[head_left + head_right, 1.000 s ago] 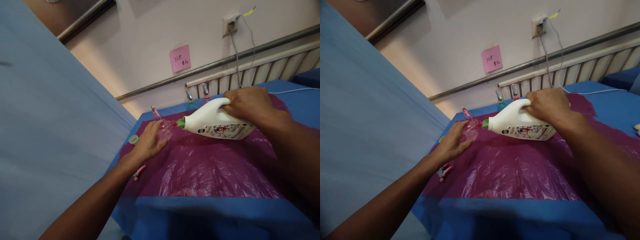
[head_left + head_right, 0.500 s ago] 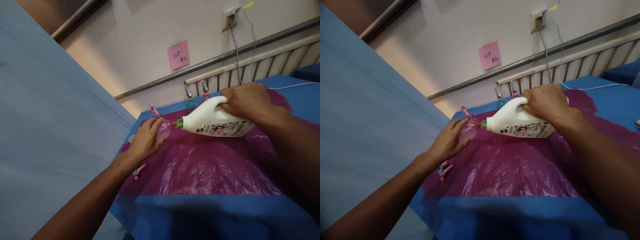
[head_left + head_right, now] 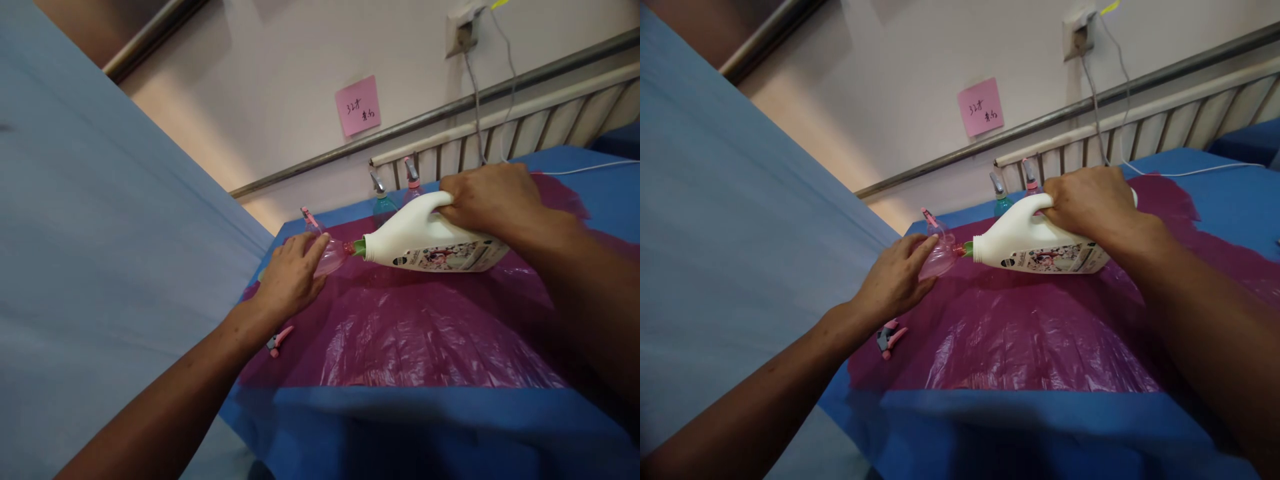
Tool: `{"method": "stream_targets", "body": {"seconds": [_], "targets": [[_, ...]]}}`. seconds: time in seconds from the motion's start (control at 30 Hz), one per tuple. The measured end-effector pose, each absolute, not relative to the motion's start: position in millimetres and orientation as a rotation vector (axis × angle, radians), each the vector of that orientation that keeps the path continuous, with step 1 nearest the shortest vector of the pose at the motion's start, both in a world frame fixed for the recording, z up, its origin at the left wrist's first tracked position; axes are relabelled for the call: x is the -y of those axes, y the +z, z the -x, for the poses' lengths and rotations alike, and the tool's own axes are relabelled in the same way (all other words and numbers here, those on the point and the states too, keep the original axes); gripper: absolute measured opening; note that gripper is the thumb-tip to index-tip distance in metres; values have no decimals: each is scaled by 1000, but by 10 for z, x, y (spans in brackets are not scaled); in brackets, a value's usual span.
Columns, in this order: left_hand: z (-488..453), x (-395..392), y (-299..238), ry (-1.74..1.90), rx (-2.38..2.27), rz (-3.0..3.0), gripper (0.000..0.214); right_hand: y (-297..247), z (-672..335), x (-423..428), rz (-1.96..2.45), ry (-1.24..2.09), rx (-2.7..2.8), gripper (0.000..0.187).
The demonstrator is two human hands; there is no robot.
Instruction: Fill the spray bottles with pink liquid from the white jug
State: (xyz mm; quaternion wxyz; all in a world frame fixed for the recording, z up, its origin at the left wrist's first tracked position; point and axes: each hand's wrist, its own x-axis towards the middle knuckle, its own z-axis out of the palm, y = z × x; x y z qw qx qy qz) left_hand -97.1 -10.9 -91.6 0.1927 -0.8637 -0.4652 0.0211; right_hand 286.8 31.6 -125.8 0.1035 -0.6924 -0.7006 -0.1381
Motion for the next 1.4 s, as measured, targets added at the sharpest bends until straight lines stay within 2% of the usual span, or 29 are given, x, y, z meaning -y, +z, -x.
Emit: {"method": "stream_targets", "body": {"seconds": [0.3, 1.4], "targets": [[968, 118, -906, 49, 1270, 2416, 86, -1256, -2859, -308, 2036, -405, 2078, 45], [827, 151, -839, 213, 1307, 2339, 82, -1264, -2824, -302, 2010, -383, 2104, 48]]}}
